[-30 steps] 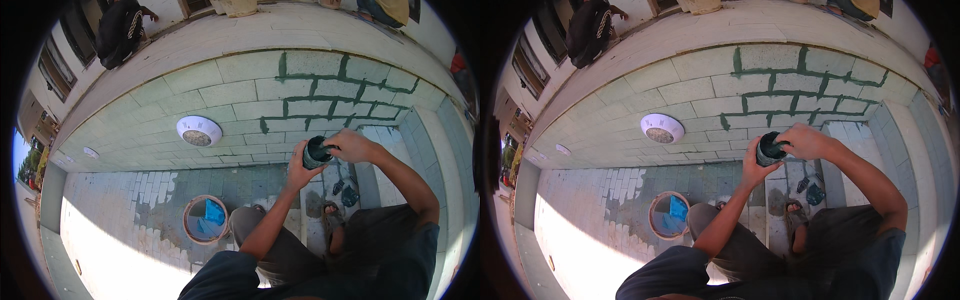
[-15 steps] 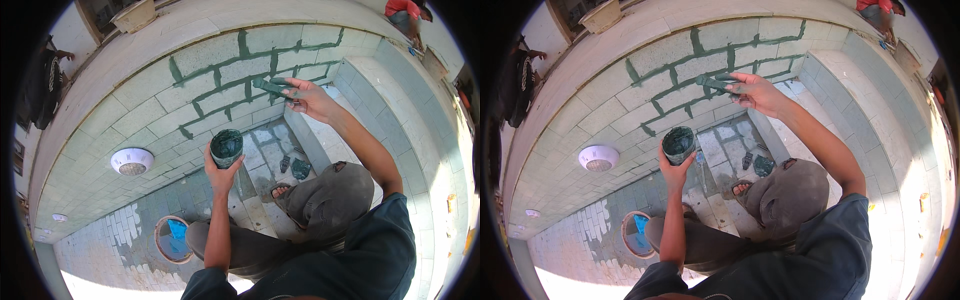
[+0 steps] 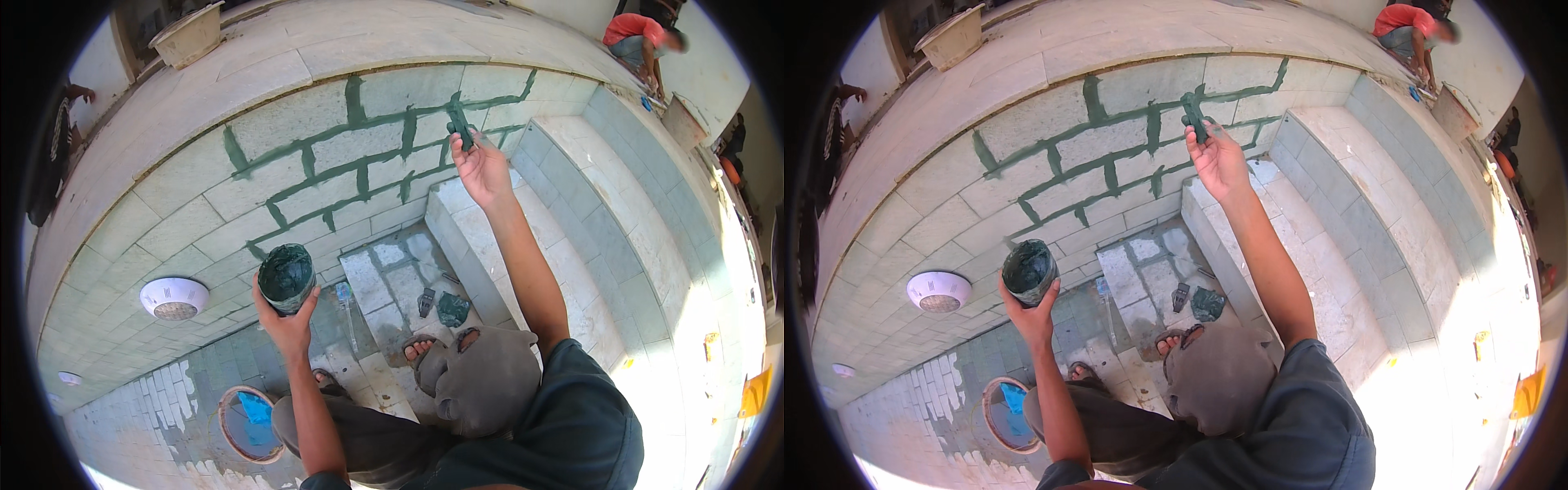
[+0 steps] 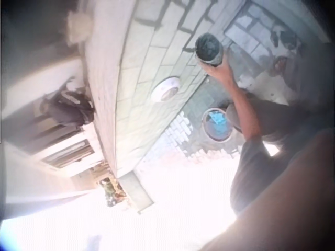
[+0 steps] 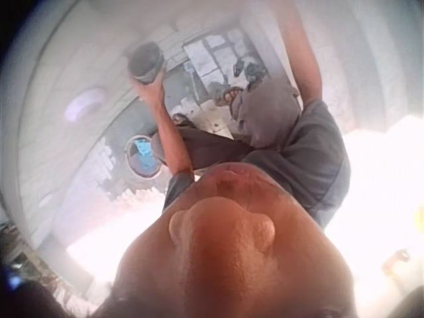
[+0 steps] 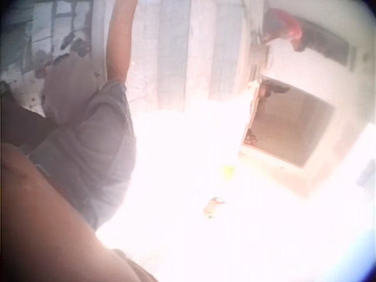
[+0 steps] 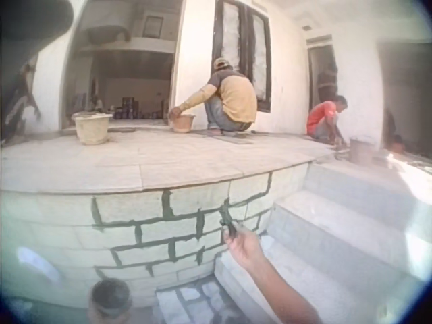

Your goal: The person applies grout to the joints between wall tiles using a small tool, repeatedly dipping the tool into a container of green grout and spreading it along the horizontal and vertical tile lines.

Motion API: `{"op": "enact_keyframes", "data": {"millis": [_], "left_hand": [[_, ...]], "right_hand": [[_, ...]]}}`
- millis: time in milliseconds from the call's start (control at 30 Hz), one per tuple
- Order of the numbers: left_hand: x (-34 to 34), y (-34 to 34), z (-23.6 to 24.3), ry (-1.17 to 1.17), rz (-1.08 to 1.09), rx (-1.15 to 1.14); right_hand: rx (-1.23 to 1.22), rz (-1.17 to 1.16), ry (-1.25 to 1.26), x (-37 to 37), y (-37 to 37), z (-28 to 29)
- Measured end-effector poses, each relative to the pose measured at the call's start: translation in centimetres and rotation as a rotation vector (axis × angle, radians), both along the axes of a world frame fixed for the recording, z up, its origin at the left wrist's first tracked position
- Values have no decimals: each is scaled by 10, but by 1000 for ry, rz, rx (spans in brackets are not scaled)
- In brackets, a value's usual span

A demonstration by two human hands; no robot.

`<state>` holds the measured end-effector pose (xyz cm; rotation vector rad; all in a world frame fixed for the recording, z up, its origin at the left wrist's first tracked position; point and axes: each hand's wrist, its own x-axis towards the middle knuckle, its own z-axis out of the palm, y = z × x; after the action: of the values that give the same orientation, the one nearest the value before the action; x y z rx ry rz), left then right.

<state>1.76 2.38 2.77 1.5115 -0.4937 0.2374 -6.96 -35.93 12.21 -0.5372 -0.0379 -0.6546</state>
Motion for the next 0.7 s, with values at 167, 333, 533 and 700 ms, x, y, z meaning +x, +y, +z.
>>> {"op": "enact_keyframes", "data": {"millis": [167, 333, 533, 700], "left_hand": [[12, -2, 3, 5, 5, -31], [7, -26, 1, 27, -2, 18], [5, -17, 12, 102, -30, -36], [-2, -28, 18, 95, -54, -4]], "right_hand": [[77, -15, 66, -1, 12, -38], [40, -58, 106, -29, -24, -60], [-56, -111, 260, -6, -8, -8], [-168, -112, 263, -17, -14, 8]]}}
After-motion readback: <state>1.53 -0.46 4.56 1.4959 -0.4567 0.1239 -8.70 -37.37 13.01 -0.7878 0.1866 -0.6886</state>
